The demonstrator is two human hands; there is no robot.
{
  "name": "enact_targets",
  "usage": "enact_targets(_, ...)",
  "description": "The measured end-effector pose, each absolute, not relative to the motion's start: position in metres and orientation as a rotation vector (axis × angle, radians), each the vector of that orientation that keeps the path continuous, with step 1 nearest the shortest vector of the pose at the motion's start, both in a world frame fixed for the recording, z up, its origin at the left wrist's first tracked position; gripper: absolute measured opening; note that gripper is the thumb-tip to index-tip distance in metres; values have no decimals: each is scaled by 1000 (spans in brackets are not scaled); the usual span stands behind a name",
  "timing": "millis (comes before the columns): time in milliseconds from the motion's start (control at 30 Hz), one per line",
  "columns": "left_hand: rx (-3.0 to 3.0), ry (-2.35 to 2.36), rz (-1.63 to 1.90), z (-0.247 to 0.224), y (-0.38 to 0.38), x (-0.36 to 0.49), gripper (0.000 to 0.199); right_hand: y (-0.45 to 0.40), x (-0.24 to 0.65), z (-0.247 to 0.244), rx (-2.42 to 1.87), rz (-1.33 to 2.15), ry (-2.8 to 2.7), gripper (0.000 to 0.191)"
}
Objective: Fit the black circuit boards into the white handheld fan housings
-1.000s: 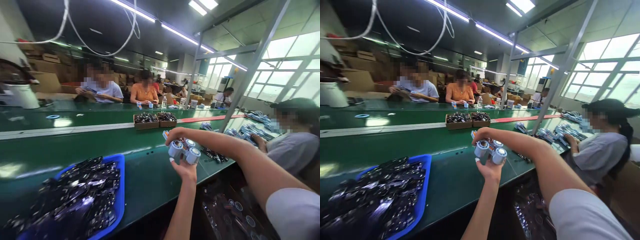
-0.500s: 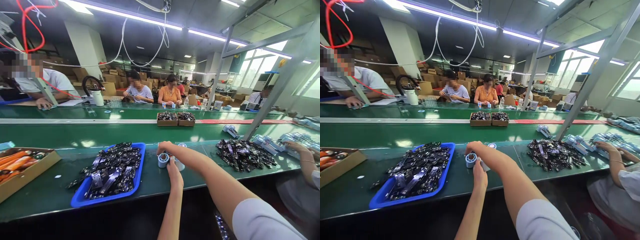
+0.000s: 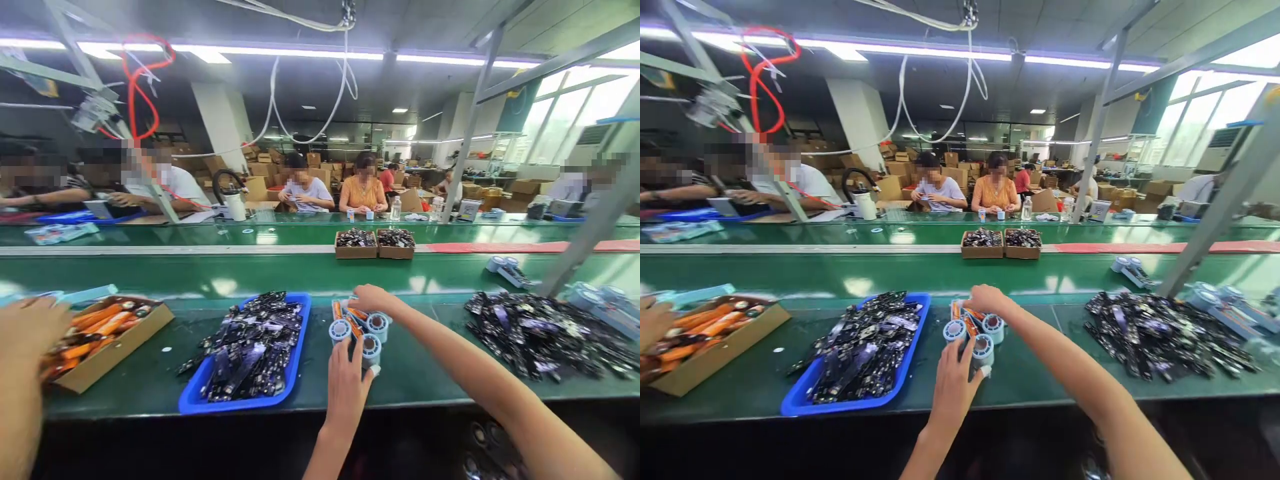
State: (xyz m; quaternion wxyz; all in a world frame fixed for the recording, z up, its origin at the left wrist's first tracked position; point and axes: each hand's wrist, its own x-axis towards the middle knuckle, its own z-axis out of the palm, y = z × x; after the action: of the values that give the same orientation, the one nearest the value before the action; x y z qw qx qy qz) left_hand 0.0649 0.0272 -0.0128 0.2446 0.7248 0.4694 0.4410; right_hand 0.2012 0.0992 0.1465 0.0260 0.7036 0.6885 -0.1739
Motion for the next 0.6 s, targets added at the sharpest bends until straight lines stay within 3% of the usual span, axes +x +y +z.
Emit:
enact_targets(67, 2084, 1267, 1169, 2, 54, 50, 37, 80, 213, 124, 2225, -459, 2227, 44)
enact_targets(200, 2219, 1258, 986, 37, 143, 46, 28, 27, 205, 35, 2564, -230, 2431, 104)
enact_targets(267, 2283, 1193, 794, 44, 184, 62, 21, 16, 192, -4, 2731, -140, 2443, 118)
enact_targets(367, 2343, 1095, 515, 39, 213, 87, 23, 22, 192, -23, 2740, -96, 2461, 116)
enact_targets(467, 2353, 1164, 400, 26, 209, 95, 26, 30, 217, -5, 2650, -127, 2475, 105)
enact_targets(600, 2297, 1394, 376, 17, 191, 92, 30, 16, 214, 4, 2745, -155, 2394, 115)
